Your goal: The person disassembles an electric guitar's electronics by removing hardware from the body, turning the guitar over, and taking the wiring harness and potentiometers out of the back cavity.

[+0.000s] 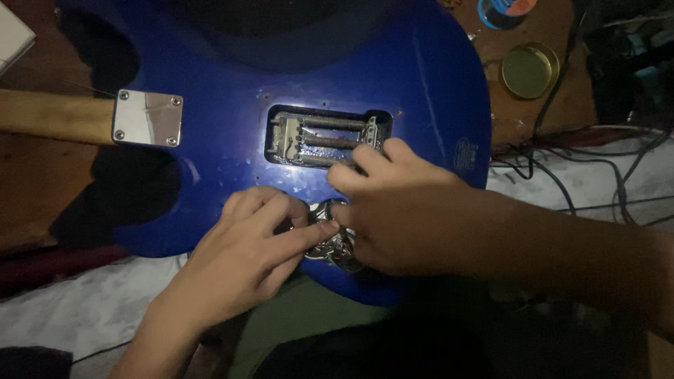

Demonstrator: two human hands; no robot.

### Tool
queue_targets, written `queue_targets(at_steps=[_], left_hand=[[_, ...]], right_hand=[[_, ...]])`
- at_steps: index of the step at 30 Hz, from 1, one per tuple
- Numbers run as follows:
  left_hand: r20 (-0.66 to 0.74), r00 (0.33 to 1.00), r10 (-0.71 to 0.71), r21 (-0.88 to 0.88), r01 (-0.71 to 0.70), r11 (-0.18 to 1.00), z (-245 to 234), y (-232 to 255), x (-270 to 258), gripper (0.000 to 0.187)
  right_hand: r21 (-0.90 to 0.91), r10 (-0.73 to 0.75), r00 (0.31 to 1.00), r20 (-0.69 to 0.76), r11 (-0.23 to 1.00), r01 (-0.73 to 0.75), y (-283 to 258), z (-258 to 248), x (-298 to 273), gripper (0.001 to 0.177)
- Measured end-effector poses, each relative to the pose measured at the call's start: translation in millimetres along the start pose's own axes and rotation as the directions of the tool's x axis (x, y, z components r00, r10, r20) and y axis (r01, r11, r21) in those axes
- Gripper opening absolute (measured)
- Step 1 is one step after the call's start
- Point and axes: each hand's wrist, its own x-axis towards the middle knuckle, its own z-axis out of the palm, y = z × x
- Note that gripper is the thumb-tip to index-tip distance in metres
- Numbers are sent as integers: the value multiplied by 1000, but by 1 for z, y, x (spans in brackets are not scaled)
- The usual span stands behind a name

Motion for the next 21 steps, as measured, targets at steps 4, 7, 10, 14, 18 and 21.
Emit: queue_targets(at_steps=[4, 7, 10, 14, 18, 21], left_hand=[[8, 1000, -17, 3, 17, 1000, 1, -1, 0, 36], [-2, 1000, -25, 11, 25, 1000, 2, 0, 1, 38], [-1, 1000, -16, 27, 16, 1000, 3, 0, 3, 40], [-14, 1000, -11, 5, 11, 1000, 2, 0, 2, 36], [-8, 1000, -19, -2, 19, 1000, 2, 0, 2, 37], [-7, 1000, -3, 7, 4, 1000, 2, -1, 1, 37]], right_hand=[[165, 14, 996, -83, 986, 0, 8, 0, -4, 27], [211, 11, 996, -93, 977, 9, 12, 0, -2, 27], [199, 6, 999, 31, 980, -12, 14, -3, 0, 26], [247, 2, 999, 50, 969, -15, 15, -3, 0, 25], [156, -71, 989, 130, 986, 50, 24, -2, 2, 25], [178, -42, 983, 179, 984, 9, 24, -3, 3, 23]])
